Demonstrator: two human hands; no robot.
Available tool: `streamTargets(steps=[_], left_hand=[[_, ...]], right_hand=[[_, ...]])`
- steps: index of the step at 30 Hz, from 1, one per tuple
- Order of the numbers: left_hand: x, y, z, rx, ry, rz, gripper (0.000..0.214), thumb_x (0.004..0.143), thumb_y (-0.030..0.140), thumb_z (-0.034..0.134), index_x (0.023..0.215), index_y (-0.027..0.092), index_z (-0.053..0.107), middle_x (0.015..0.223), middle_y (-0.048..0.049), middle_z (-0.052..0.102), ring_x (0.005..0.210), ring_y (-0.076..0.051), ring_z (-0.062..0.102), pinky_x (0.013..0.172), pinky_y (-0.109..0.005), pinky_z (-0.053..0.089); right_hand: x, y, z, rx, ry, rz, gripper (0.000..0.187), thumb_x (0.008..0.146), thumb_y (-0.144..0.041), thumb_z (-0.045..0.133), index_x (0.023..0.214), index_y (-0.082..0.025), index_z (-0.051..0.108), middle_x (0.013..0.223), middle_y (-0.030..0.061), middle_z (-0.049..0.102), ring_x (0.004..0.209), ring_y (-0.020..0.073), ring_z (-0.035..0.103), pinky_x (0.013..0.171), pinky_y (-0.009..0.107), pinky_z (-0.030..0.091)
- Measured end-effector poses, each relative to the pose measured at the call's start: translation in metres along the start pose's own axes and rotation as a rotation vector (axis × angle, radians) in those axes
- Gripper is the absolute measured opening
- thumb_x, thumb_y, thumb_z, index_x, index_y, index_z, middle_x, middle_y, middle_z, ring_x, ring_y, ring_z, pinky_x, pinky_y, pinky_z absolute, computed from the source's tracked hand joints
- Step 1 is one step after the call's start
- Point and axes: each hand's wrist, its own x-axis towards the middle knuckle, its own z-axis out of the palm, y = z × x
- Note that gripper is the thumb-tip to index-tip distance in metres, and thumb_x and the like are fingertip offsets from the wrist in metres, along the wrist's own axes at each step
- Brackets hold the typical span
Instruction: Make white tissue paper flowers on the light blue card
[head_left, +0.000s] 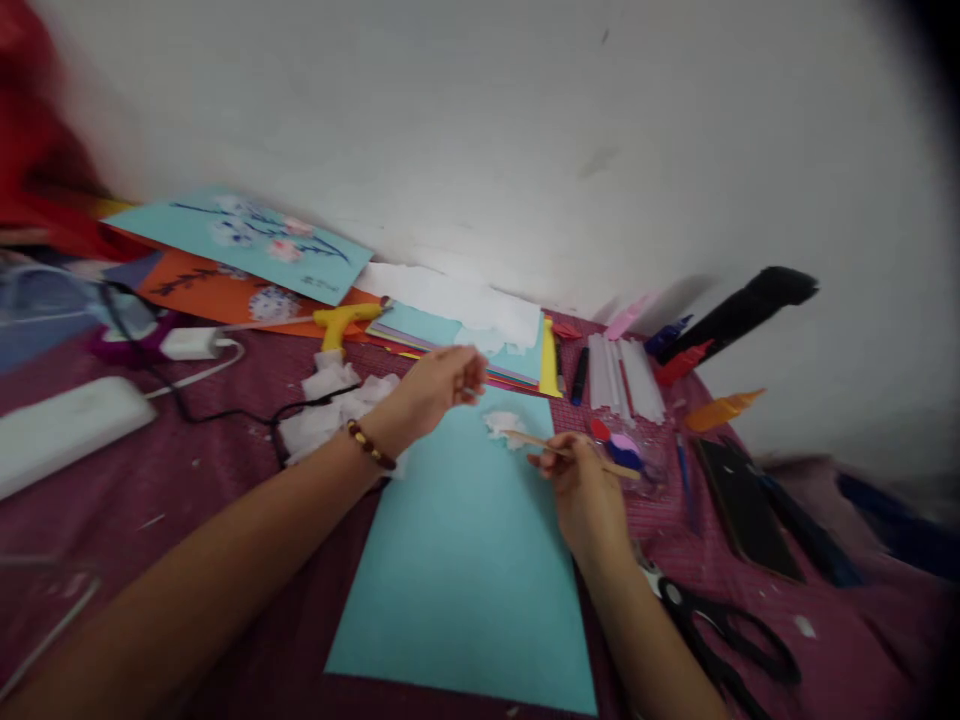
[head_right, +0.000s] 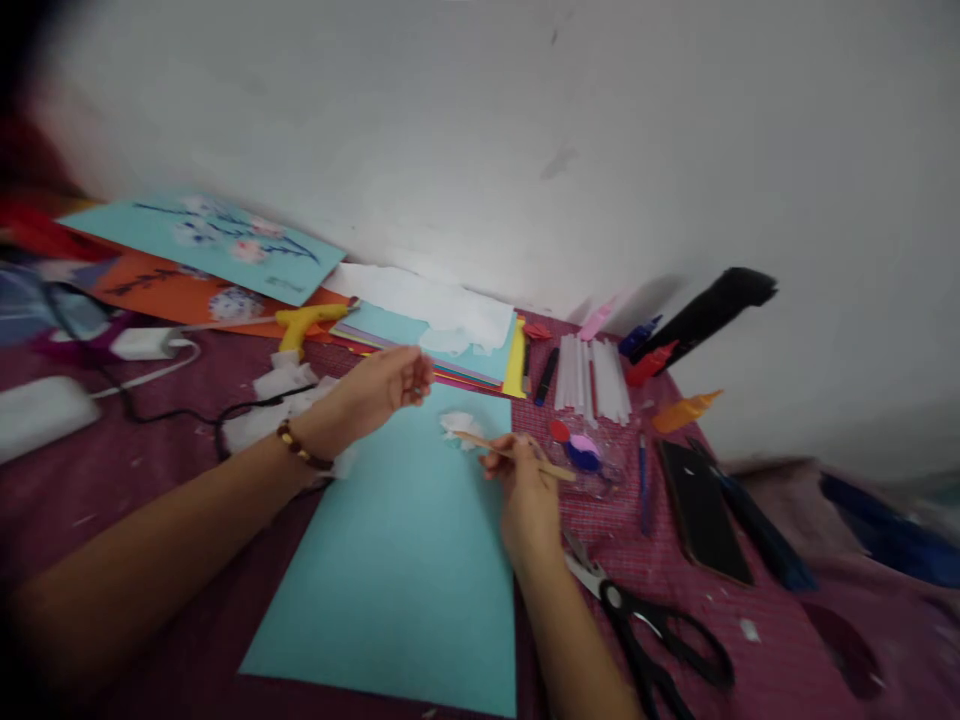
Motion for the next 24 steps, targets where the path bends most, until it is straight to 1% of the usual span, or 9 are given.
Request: streamTargets(steps=[2, 4, 7, 10, 12, 14, 19, 21, 24], left_hand=[[-0.01, 0.039, -0.011, -0.011, 0.035, 0.143, 0.027, 0.09, 0.037, 0.039, 0.081, 0.016, 0.055, 0.076, -0.0031, 0.06, 0.073, -0.011, 0.06, 0.07, -0.025, 0.049], [-0.024, 0.075, -0.025, 0.12, 0.126, 0.247, 0.03, 0.093, 0.036, 0.035, 0.079, 0.017, 0.053, 0.074, -0.0017, 0.059, 0.073, -0.011, 0.06, 0.072, -0.026, 0.049], [-0.053, 0.101, -0.054, 0.377, 0.118, 0.277, 0.038, 0.093, 0.038, 0.034, 0.063, 0.018, 0.046, 0.061, 0.0, 0.052, 0.059, -0.01, 0.053, 0.064, -0.026, 0.045], [-0.084, 0.089, -0.091, 0.728, 0.024, 0.15, 0.04, 0.089, 0.039, 0.042, 0.056, 0.018, 0.045, 0.055, 0.0003, 0.05, 0.051, -0.009, 0.044, 0.054, -0.025, 0.038], [-0.104, 0.07, -0.113, 0.976, -0.02, 0.026, 0.02, 0.08, 0.031, 0.055, 0.065, 0.018, 0.053, 0.057, 0.0017, 0.051, 0.052, -0.01, 0.044, 0.051, -0.024, 0.033], [-0.12, 0.051, -0.128, 1.169, -0.014, 0.011, 0.009, 0.076, 0.024, 0.055, 0.077, 0.017, 0.06, 0.063, 0.0007, 0.056, 0.057, -0.012, 0.048, 0.054, -0.024, 0.035], [-0.135, 0.026, -0.135, 1.303, -0.09, 0.113, 0.035, 0.076, 0.011, 0.047, 0.104, 0.02, 0.064, 0.084, -0.0036, 0.064, 0.069, -0.014, 0.054, 0.064, -0.025, 0.039], [-0.132, 0.022, -0.134, 1.301, -0.106, 0.114, 0.032, 0.075, 0.01, 0.047, 0.099, 0.02, 0.066, 0.085, -0.0039, 0.064, 0.071, -0.015, 0.055, 0.065, -0.025, 0.039], [-0.127, 0.02, -0.135, 1.302, -0.11, 0.091, 0.017, 0.074, 0.012, 0.048, 0.077, 0.018, 0.063, 0.077, -0.0024, 0.061, 0.067, -0.014, 0.053, 0.062, -0.024, 0.038]], right_hand=[[0.002, 0.0, -0.002, 0.069, -0.054, 0.041, 0.027, 0.08, -0.046, 0.059, 0.071, -0.021, 0.062, 0.058, -0.0037, 0.056, 0.054, 0.0117, 0.051, 0.072, 0.032, 0.05], [0.003, 0.001, -0.003, 0.081, -0.095, 0.069, 0.027, 0.079, -0.046, 0.061, 0.07, -0.021, 0.064, 0.058, -0.003, 0.056, 0.054, 0.0112, 0.05, 0.07, 0.029, 0.049], [0.003, 0.004, -0.004, 0.079, -0.112, 0.107, 0.025, 0.078, -0.045, 0.064, 0.069, -0.021, 0.066, 0.061, -0.0014, 0.057, 0.055, 0.0113, 0.049, 0.062, 0.026, 0.046], [0.002, 0.007, -0.005, 0.051, -0.106, 0.119, 0.024, 0.078, -0.044, 0.064, 0.071, -0.021, 0.067, 0.066, 0.0004, 0.058, 0.057, 0.0123, 0.05, 0.057, 0.025, 0.044], [0.002, 0.01, -0.006, 0.018, -0.106, 0.115, 0.025, 0.08, -0.044, 0.063, 0.072, -0.021, 0.068, 0.068, 0.0014, 0.059, 0.058, 0.0132, 0.05, 0.055, 0.026, 0.044], [0.003, 0.012, -0.007, -0.003, -0.106, 0.109, 0.026, 0.08, -0.045, 0.063, 0.073, -0.021, 0.068, 0.065, 0.0015, 0.058, 0.058, 0.0139, 0.051, 0.055, 0.027, 0.043], [0.004, 0.012, -0.007, 0.003, -0.097, 0.097, 0.025, 0.074, -0.046, 0.068, 0.07, -0.021, 0.068, 0.061, 0.0007, 0.058, 0.057, 0.0134, 0.051, 0.053, 0.026, 0.043], [0.004, 0.012, -0.007, 0.001, -0.087, 0.099, 0.026, 0.074, -0.047, 0.068, 0.07, -0.021, 0.068, 0.059, 0.0003, 0.058, 0.056, 0.0127, 0.051, 0.053, 0.025, 0.043], [0.005, 0.013, -0.008, -0.001, -0.088, 0.103, 0.027, 0.076, -0.047, 0.066, 0.07, -0.021, 0.068, 0.059, -0.0001, 0.058, 0.055, 0.012, 0.05, 0.056, 0.025, 0.045]])
